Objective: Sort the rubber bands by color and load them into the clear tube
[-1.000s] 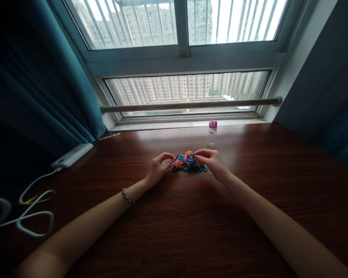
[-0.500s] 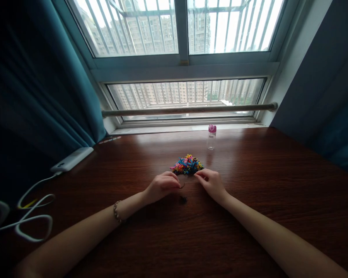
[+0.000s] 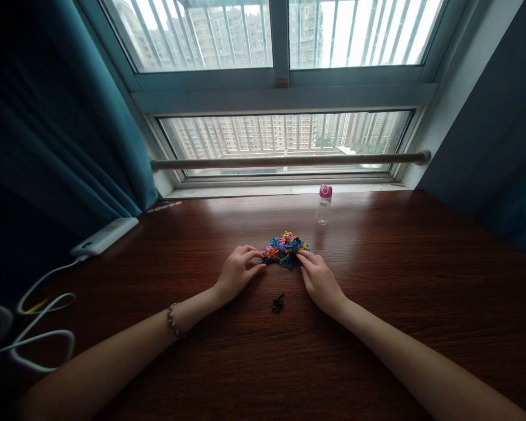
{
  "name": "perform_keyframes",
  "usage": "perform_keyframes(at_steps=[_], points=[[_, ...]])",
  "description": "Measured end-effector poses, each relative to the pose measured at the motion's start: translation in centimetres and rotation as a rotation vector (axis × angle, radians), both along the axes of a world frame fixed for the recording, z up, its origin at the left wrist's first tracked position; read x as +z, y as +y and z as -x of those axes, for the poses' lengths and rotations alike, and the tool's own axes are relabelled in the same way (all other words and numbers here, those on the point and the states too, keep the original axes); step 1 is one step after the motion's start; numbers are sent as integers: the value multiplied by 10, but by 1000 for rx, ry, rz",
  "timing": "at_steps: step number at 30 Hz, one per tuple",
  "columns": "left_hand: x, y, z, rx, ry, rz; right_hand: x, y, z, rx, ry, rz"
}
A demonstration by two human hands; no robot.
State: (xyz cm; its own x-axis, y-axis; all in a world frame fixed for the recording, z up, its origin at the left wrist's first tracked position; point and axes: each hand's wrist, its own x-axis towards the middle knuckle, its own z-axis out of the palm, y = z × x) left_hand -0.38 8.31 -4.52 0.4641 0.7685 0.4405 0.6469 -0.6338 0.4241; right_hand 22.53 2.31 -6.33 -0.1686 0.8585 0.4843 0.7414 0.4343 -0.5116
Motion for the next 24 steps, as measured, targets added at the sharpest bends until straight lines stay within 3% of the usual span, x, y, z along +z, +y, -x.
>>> perform_keyframes(at_steps=[7,16,24], points=[[-4,7,-4,14,17,92,10,-2,-2,-73,190,-12],[-3,7,-3,22,-77,106,5,-6,2,31,-107,-4],[-8,12,-1,37,-301,270,8,-8,3,85,-123,-35]])
